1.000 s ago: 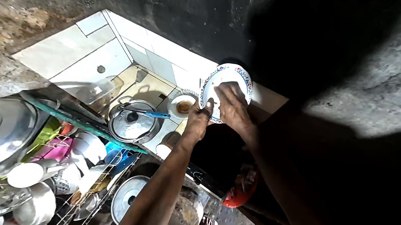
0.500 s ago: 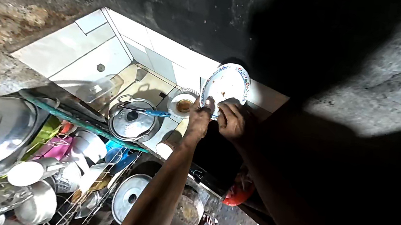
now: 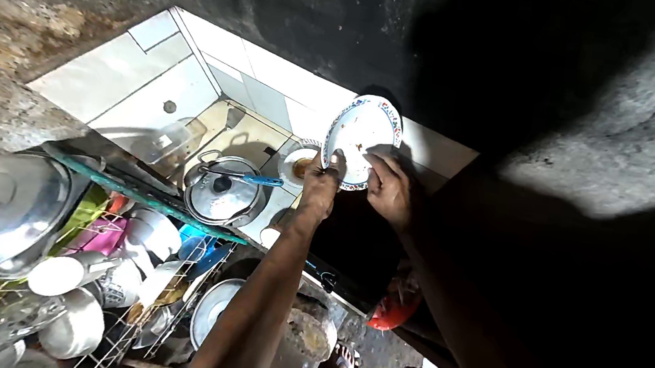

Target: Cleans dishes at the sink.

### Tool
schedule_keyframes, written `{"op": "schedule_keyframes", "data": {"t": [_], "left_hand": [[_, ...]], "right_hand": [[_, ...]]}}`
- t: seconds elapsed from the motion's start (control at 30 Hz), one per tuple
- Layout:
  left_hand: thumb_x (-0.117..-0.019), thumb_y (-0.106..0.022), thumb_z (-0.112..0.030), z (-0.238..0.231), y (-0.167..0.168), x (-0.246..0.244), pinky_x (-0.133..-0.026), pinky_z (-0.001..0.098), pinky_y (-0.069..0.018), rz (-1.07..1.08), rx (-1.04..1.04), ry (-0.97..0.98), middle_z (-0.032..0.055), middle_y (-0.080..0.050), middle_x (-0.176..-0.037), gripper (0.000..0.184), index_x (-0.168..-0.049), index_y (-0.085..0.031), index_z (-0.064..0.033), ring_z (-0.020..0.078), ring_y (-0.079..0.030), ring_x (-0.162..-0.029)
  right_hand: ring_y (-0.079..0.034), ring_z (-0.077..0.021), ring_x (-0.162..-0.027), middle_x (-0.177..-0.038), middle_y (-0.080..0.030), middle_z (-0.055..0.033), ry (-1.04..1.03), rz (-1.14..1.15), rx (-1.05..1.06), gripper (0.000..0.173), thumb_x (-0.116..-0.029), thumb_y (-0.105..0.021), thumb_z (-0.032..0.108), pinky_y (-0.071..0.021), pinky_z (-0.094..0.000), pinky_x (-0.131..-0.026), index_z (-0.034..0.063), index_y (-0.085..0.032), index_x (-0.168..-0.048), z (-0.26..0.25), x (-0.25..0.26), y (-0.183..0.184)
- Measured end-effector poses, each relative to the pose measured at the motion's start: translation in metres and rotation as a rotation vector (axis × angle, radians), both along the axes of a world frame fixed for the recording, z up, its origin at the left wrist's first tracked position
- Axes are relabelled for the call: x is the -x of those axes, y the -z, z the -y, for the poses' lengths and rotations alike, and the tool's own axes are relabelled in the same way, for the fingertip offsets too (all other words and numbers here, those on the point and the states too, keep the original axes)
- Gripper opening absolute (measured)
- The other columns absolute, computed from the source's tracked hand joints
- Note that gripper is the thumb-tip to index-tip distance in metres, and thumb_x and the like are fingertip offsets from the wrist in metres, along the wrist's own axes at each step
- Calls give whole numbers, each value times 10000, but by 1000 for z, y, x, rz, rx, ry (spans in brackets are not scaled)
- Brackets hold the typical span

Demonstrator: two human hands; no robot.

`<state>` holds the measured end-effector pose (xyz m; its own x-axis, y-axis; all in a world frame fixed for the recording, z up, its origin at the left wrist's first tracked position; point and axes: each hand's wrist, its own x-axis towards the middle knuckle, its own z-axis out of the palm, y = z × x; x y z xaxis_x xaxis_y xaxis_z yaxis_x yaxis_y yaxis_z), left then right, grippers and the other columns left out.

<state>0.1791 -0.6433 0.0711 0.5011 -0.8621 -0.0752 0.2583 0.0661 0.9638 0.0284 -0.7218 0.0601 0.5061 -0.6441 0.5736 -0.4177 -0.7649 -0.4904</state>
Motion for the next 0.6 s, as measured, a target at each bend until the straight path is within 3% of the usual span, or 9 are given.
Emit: {"op": "schedule_keyframes", "data": {"t": [0.03, 0.1, 0.17, 0.23, 0.3, 0.37, 0.53, 0.57, 0.6], "left_hand": [[-1084, -509, -297, 0, 0, 2, -777, 404, -605, -4, 11, 23, 71, -695, -1145, 314, -1358, -590, -167, 190, -690, -948], [-1081, -517, -294, 1, -1, 5, -747, 384, -604, -45, 27, 46, 56, -695, -1071, 292, -1326, -601, -158, 171, -683, -883], [-1074, -532, -297, 2, -3, 4, -706, 368, -595, -117, 31, 27, 42, -674, -992, 255, -1277, -608, -164, 158, -662, -821], [-1077, -523, -273, 0, -5, -4, -740, 407, -605, -188, 24, -3, 66, -688, -1048, 259, -1297, -597, -157, 193, -683, -880], [-1079, -517, -239, -4, -4, -13, -740, 414, -611, -224, 4, -33, 83, -700, -1097, 282, -1336, -599, -155, 212, -697, -908], [-1075, -525, -238, -12, -3, -19, -703, 409, -605, -262, -32, -76, 92, -697, -1079, 264, -1311, -594, -141, 220, -693, -878], [-1070, -533, -258, -43, -24, -30, -774, 460, -622, -406, 14, -102, 95, -684, -1108, 268, -1313, -534, -146, 245, -707, -939], [-1070, -536, -274, -52, -26, -35, -796, 485, -623, -416, 29, -90, 105, -690, -1136, 289, -1330, -541, -148, 262, -710, -973], [-1072, -531, -280, -65, -30, -38, -813, 506, -620, -423, 39, -84, 116, -686, -1162, 300, -1340, -541, -146, 279, -707, -998]], "right_hand": [[-596, -234, -1300, -1395, -627, -118, -30, -2, -37, 372, -978, -563, 51, -504, -387, -1104, 75, -684, -1329, -1, -10, -7], [-561, -244, -1320, -1385, -622, -120, -106, 9, -25, 367, -987, -570, 78, -475, -387, -1124, 73, -684, -1336, -2, -25, -7], [-601, -240, -1256, -1294, -659, -125, -192, -31, 46, 289, -981, -584, 81, -509, -376, -1087, 42, -725, -1230, -7, -23, 3], [-643, -229, -1191, -1201, -704, -109, -215, -91, 142, 244, -976, -586, 80, -525, -366, -1060, 50, -757, -1148, -9, -6, 15], [-678, -253, -1086, -1045, -735, -93, -139, -132, 225, 154, -967, -611, 84, -550, -397, -996, 70, -765, -964, -3, 13, 29], [-674, -293, -1024, -967, -712, -115, -78, -181, 174, 134, -946, -625, 62, -562, -449, -942, 57, -747, -890, 3, 31, 51], [-701, -245, -950, -984, -712, -112, 55, -258, -153, 93, -938, -688, 139, -594, -452, -875, 58, -727, -960, -14, 45, 41], [-701, -268, -1030, -1060, -730, -122, 32, -344, -206, 142, -907, -670, 89, -577, -480, -928, 72, -748, -1024, -17, 46, 36], [-663, -285, -1183, -1220, -722, -120, -4, -430, -254, 297, -869, -666, 34, -528, -506, -1033, 109, -768, -1138, -19, 48, 30]]}}
